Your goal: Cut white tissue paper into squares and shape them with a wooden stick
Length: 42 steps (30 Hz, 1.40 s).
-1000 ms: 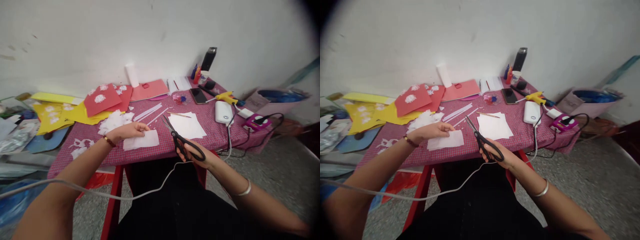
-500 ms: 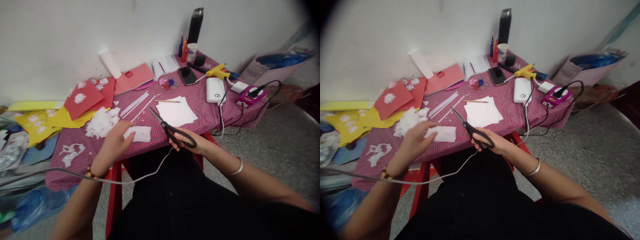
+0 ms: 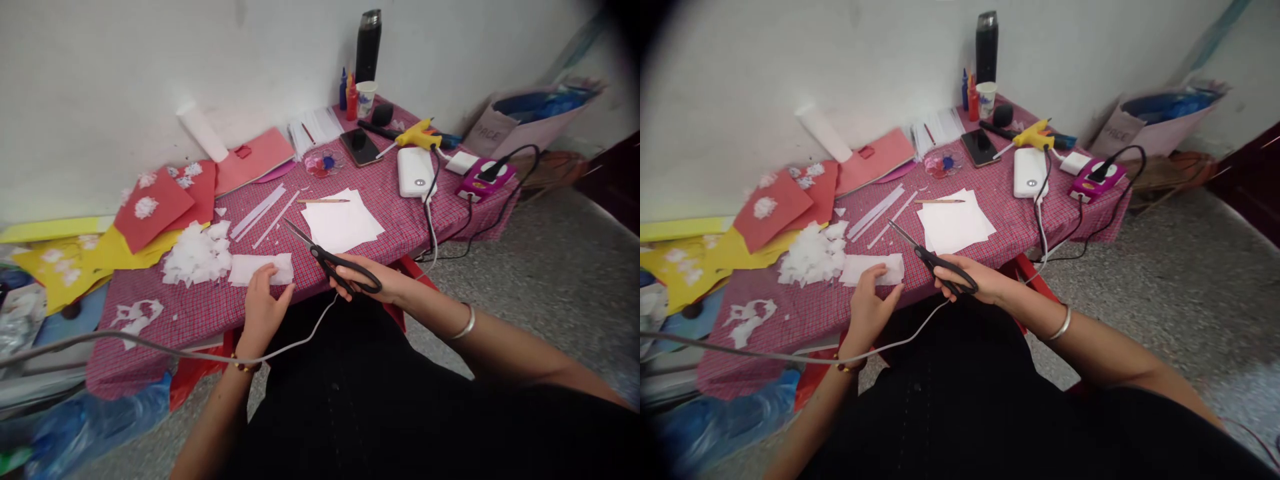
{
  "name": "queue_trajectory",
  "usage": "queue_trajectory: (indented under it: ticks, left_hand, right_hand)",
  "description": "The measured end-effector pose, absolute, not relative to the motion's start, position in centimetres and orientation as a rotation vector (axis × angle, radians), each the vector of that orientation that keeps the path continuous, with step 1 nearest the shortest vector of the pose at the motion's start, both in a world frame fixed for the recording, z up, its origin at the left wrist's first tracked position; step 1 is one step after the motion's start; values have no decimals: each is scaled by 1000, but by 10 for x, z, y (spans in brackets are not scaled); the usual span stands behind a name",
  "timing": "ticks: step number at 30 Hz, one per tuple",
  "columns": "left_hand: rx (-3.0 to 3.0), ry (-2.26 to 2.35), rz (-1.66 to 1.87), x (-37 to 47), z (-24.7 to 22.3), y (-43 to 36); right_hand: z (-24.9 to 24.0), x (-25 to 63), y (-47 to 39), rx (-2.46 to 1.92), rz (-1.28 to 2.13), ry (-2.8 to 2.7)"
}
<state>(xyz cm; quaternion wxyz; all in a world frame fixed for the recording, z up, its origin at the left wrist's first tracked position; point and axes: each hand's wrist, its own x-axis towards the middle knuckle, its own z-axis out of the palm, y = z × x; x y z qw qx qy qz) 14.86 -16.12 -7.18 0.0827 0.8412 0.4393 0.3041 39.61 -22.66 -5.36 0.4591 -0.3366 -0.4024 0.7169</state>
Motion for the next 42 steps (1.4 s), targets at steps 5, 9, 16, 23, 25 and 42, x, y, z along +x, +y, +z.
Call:
queue_trajectory:
  ticks: [5, 9, 16, 23, 25, 42]
  left_hand:
    - [2479, 1329, 879, 145, -70, -159]
    - [2421, 1343, 876, 146, -71, -160]
    - [1685, 1330, 1246, 131, -41, -144]
    - [910, 815, 1451, 124, 33, -126]
    - [789, 765, 1366, 127, 39, -129]
    - [709, 620, 1317, 138, 23, -151]
  right_hand:
    - [-55, 393, -227, -839, 1770, -986]
    - [-57, 391, -228, -833, 1777, -977]
    - [-40, 403, -227, -1070, 1634, -1176]
    - [-16, 417, -210, -1595, 635, -1898]
    - [-22, 417, -201, -1735, 411, -2044]
    - [-28, 295, -180, -613, 1763, -851]
